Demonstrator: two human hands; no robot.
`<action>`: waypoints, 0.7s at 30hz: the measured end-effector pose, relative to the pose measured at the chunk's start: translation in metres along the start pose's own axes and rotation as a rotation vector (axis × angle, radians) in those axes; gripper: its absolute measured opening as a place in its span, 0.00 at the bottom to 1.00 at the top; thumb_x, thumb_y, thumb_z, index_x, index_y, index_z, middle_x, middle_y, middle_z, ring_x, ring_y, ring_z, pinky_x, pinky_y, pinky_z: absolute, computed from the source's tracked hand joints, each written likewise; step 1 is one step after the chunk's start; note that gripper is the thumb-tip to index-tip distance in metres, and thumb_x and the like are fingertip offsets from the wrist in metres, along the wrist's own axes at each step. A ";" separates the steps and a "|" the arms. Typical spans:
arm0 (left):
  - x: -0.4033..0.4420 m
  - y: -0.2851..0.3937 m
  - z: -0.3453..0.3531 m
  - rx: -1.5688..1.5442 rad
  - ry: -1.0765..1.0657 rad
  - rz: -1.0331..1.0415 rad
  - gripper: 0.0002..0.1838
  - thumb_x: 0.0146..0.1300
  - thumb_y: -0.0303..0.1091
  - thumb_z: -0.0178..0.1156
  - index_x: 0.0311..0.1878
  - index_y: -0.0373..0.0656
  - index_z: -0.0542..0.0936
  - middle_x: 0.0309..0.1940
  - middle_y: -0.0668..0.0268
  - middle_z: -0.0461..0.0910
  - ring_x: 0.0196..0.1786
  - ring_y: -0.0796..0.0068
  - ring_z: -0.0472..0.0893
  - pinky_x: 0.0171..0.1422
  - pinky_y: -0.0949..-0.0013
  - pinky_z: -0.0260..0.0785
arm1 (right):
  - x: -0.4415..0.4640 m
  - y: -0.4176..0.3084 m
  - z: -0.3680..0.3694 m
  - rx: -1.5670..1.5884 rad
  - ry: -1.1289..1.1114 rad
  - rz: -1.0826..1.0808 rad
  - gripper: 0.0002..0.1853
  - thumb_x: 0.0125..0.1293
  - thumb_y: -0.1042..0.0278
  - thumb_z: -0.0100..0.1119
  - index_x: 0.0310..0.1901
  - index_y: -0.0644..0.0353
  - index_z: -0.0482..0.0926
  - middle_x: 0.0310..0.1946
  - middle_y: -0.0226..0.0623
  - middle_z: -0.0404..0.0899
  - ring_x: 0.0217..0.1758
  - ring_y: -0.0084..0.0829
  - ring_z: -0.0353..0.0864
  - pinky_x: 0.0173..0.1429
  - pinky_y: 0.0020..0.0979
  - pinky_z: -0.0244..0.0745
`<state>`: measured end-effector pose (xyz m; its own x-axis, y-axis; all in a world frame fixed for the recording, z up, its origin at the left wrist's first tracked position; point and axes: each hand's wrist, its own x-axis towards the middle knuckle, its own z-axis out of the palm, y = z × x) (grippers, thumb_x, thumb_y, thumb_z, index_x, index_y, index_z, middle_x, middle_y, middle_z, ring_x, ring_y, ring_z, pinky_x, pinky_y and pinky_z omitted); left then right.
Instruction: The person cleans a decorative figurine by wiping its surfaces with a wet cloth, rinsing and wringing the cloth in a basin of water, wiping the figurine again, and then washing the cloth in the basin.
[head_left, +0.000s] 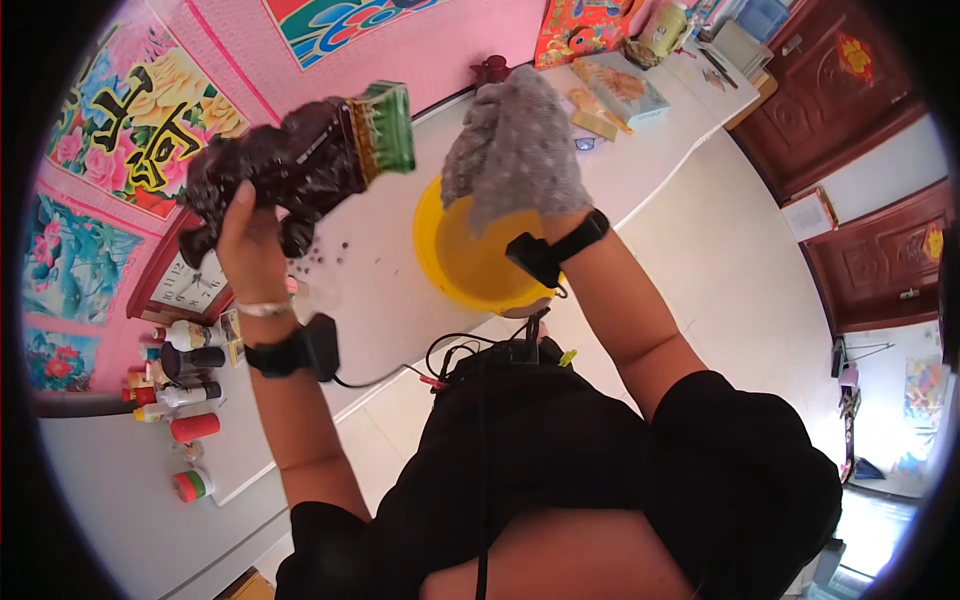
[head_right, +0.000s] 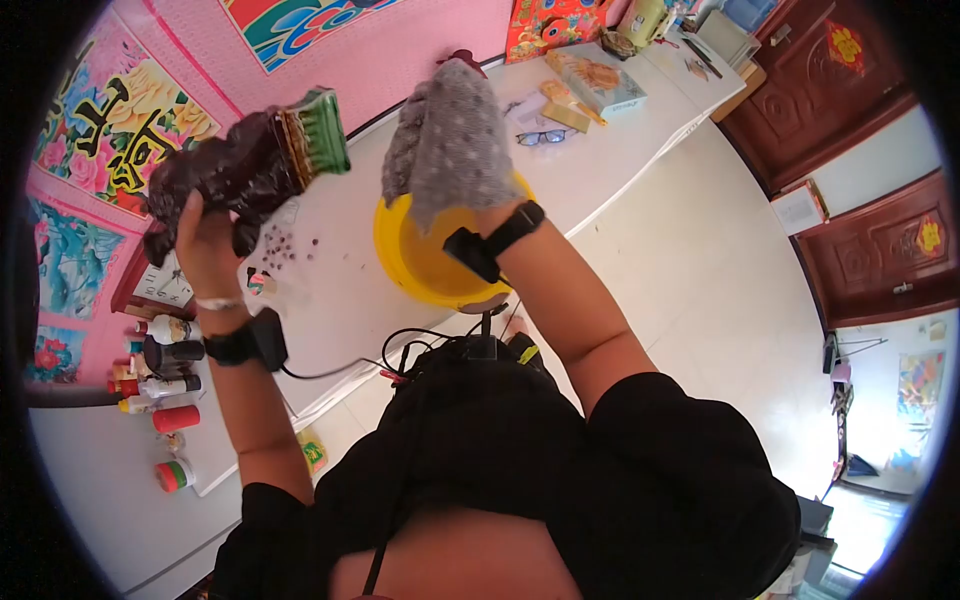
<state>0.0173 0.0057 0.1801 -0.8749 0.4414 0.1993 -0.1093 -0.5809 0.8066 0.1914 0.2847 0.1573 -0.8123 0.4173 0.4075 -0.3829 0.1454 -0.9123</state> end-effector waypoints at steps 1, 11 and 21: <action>0.013 0.004 -0.004 0.071 -0.007 0.018 0.22 0.65 0.31 0.60 0.61 0.36 0.73 0.55 0.60 0.79 0.57 0.67 0.78 0.63 0.62 0.69 | -0.005 0.007 -0.007 0.264 0.010 0.066 0.23 0.52 0.53 0.63 0.45 0.61 0.74 0.38 0.38 0.79 0.45 0.32 0.78 0.52 0.37 0.72; 0.113 -0.066 0.018 0.814 -0.566 0.108 0.30 0.56 0.28 0.69 0.62 0.43 0.70 0.53 0.68 0.76 0.57 0.75 0.74 0.63 0.69 0.67 | -0.073 -0.024 -0.024 -0.108 0.059 0.310 0.18 0.72 0.62 0.50 0.52 0.72 0.69 0.41 0.42 0.80 0.42 0.35 0.85 0.47 0.29 0.81; 0.182 -0.183 -0.041 0.968 -0.723 -0.196 0.37 0.43 0.31 0.77 0.59 0.47 0.72 0.50 0.68 0.78 0.53 0.75 0.76 0.61 0.69 0.69 | -0.125 -0.022 -0.046 0.349 0.217 0.361 0.37 0.55 0.64 0.69 0.65 0.62 0.64 0.63 0.39 0.69 0.69 0.33 0.67 0.72 0.35 0.61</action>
<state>-0.1417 0.1644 0.0454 -0.3855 0.9218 0.0421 0.4560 0.1506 0.8771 0.3216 0.2705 0.1243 -0.8241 0.5662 0.0199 -0.2503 -0.3323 -0.9094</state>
